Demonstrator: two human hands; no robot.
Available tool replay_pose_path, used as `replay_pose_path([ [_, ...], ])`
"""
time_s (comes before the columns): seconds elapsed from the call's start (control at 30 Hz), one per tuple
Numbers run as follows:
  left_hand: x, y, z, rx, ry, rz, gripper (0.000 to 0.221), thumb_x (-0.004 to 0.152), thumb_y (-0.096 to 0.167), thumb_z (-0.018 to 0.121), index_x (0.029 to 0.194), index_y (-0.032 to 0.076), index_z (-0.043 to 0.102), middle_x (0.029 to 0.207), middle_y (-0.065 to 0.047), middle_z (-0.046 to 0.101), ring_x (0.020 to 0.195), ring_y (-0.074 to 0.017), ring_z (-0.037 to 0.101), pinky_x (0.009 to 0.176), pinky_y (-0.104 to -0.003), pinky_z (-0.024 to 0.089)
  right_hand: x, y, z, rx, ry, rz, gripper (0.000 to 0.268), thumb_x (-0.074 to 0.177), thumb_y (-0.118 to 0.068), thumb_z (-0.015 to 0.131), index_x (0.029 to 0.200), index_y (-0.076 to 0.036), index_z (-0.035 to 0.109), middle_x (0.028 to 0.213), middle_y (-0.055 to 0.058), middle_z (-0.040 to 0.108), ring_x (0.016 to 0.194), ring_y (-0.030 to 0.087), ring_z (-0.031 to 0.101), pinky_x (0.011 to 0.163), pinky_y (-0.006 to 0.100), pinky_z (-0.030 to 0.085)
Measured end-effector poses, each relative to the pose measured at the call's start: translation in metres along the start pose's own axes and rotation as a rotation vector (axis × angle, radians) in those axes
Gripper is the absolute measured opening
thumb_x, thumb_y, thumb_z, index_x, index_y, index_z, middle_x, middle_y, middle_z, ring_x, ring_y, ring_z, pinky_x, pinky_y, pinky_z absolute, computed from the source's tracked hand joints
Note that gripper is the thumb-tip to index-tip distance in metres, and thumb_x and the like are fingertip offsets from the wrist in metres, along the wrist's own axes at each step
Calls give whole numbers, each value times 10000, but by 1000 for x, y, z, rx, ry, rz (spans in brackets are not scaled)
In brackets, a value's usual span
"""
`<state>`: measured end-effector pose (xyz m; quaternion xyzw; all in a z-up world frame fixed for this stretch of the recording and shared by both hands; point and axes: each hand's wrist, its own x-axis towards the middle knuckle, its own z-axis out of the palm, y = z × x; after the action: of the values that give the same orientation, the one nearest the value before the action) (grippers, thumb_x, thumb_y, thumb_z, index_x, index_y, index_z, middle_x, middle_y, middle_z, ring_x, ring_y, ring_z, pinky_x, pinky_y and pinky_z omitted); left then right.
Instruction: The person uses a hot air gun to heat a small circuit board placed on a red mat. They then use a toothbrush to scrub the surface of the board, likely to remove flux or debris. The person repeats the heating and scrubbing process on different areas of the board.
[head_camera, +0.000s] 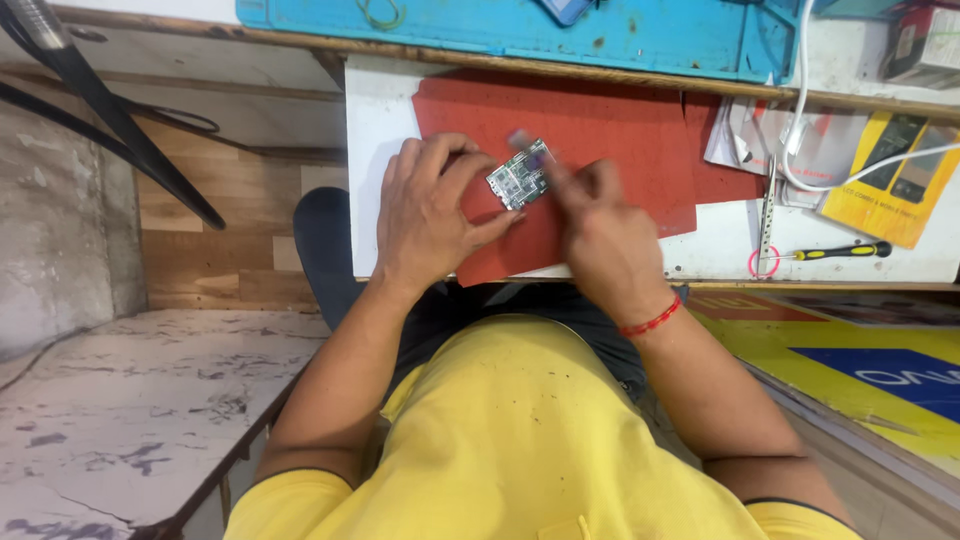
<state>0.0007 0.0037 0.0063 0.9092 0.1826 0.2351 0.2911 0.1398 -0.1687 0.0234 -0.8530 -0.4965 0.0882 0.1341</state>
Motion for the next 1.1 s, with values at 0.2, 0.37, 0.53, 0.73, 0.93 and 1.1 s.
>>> replay_pose_path([
  [0.2, -3, 2, 2, -6, 7, -31, 599, 681, 373, 959, 1141, 92, 699, 1165, -33, 602, 1024, -270, 543, 889, -419, 437, 0, 7, -13, -57, 52, -25, 570, 911, -10, 543, 1451, -177, 619, 1085, 119, 639, 657, 347, 655, 534, 454, 539],
  [0.37, 4, 4, -1, 26, 5, -2, 592, 681, 388, 962, 1136, 109, 705, 1150, -30, 607, 1007, -277, 538, 878, -421, 439, -2, 6, -15, -9, 22, -177, 561, 881, -17, 551, 1409, -194, 623, 1098, 114, 639, 642, 326, 662, 532, 442, 544],
  [0.53, -2, 2, -1, 22, -5, -20, 593, 668, 371, 952, 1135, 105, 703, 1159, -27, 605, 1036, -270, 554, 885, -423, 442, -3, 0, -10, -24, 39, -119, 658, 864, 11, 547, 1485, -204, 587, 1071, 108, 617, 628, 314, 649, 541, 438, 542],
  [0.73, -3, 4, -1, 13, -4, -25, 592, 674, 364, 954, 1140, 100, 701, 1159, -31, 604, 1027, -273, 553, 868, -423, 441, -6, -3, -14, -57, 5, -98, 635, 890, -13, 567, 1477, -253, 596, 1020, 100, 591, 595, 320, 625, 504, 437, 521],
  [0.93, -2, 6, 0, 22, 2, -11, 585, 675, 381, 953, 1129, 108, 702, 1149, -31, 601, 1017, -278, 550, 866, -425, 441, -2, 2, -20, -42, -3, -58, 579, 930, -43, 529, 1467, -246, 598, 1035, 108, 601, 616, 337, 639, 518, 459, 522],
  [1.1, -1, 4, 0, 33, -10, -14, 576, 681, 378, 954, 1127, 111, 705, 1148, -29, 602, 1018, -274, 553, 874, -424, 442, -8, -6, -20, 17, -44, -117, 587, 881, -53, 523, 1427, -249, 612, 1039, 115, 609, 604, 340, 643, 521, 459, 539],
])
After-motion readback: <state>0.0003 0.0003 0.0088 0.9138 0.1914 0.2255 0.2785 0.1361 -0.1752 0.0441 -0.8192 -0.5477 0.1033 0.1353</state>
